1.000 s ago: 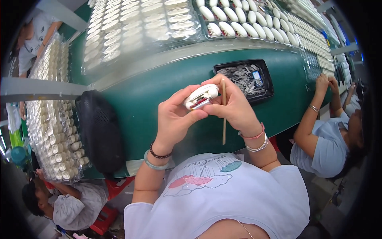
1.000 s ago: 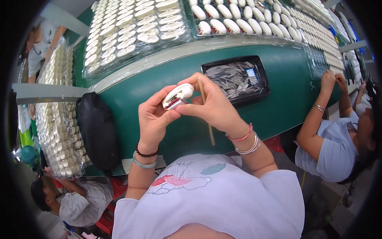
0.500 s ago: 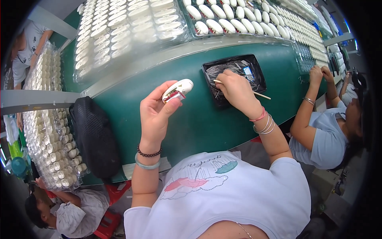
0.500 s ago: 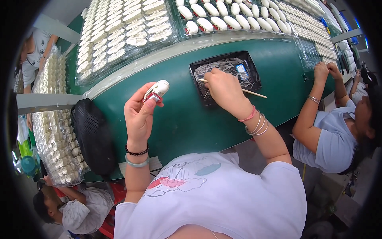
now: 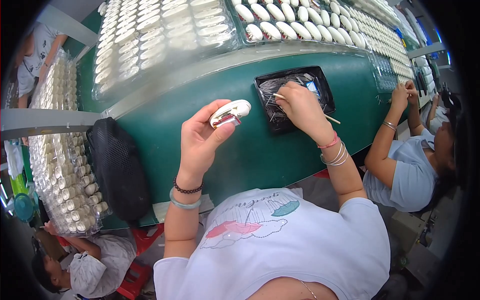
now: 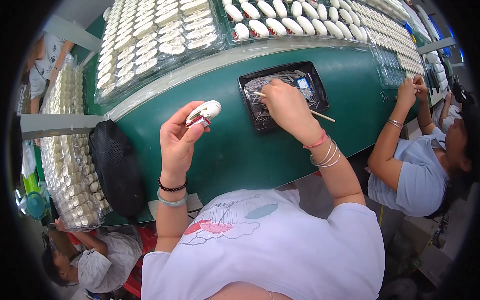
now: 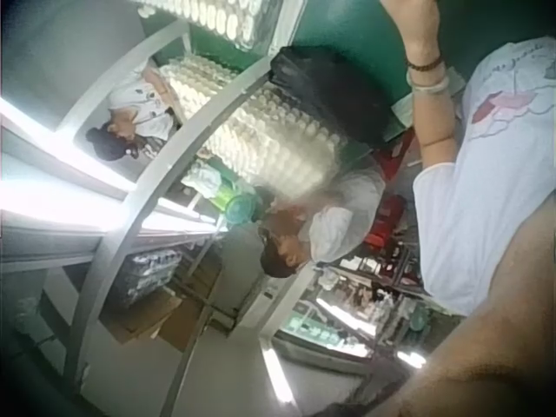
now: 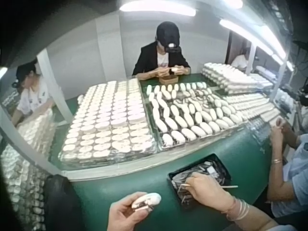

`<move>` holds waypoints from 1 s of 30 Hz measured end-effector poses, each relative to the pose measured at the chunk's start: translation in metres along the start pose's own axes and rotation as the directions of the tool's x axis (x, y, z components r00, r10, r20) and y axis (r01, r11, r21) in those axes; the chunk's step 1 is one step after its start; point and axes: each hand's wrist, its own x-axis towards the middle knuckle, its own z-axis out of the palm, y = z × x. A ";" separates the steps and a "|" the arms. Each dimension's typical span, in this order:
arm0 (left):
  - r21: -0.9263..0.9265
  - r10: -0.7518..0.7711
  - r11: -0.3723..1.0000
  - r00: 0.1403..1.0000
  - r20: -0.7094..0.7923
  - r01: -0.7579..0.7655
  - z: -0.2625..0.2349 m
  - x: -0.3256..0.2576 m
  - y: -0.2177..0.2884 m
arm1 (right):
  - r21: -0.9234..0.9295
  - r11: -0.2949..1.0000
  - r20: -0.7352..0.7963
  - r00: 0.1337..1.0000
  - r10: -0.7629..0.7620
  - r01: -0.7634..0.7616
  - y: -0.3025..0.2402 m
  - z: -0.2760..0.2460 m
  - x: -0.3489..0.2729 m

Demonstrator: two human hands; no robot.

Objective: The person assembles small white plastic earbud shells by hand on a factory production line, using a wooden stick and a metal pick to manipulate circuit boards and other components from trays into the shells.

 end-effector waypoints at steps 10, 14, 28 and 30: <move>-0.011 0.016 1.000 0.998 0.059 -0.015 0.004 0.000 0.001 | 0.308 0.945 -0.097 0.985 0.143 -0.106 -0.004 -0.032 -0.006; 0.024 0.043 0.999 0.996 0.084 -0.045 0.005 -0.001 0.001 | 0.521 0.843 -0.160 0.954 0.253 -0.136 -0.016 -0.043 -0.009; 0.062 0.143 0.987 0.982 0.126 -0.151 0.014 -0.008 0.004 | 0.777 0.601 -0.349 0.922 0.167 0.185 -0.101 -0.035 -0.016; 0.074 0.132 0.987 0.983 0.129 -0.142 0.014 -0.007 0.006 | 0.758 0.624 -0.360 0.919 0.159 0.189 -0.102 -0.034 -0.017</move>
